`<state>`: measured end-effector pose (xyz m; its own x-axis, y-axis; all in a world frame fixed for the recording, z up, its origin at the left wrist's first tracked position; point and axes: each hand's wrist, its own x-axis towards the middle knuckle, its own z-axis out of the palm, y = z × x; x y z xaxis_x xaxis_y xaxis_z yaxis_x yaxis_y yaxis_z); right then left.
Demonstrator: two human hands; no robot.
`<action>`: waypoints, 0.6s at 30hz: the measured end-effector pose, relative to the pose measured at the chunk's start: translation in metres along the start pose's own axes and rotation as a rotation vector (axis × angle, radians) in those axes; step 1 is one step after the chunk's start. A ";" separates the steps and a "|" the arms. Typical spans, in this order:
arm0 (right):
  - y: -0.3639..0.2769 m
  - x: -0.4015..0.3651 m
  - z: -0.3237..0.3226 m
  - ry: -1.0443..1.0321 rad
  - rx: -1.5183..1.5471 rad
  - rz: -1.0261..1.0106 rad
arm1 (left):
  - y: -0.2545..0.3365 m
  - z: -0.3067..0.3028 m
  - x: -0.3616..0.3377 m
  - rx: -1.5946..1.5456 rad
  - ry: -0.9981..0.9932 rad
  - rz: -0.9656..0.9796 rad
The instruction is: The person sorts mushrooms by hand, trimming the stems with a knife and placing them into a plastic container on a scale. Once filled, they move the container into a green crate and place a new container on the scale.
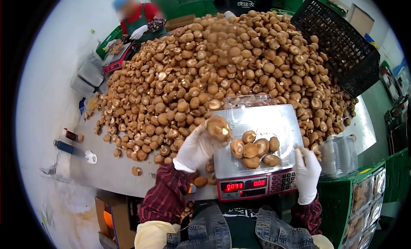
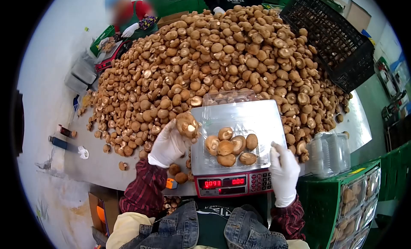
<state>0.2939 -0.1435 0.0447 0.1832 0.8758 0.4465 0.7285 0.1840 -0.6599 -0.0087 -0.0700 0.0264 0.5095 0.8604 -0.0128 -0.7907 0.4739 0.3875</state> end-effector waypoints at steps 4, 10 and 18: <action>-0.046 0.002 0.005 -0.067 0.104 -0.150 | -0.033 0.015 0.000 -0.076 -0.032 -0.064; -0.071 0.006 0.025 -0.155 0.028 -0.402 | -0.061 0.033 -0.014 0.053 0.021 -0.035; -0.027 0.002 -0.026 0.032 -0.119 -0.286 | -0.044 0.052 -0.019 0.835 0.130 0.449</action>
<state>0.2916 -0.1583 0.0791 -0.0210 0.7816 0.6235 0.8251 0.3657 -0.4307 0.0340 -0.1175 0.0580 0.1360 0.9673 0.2142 -0.3799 -0.1488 0.9130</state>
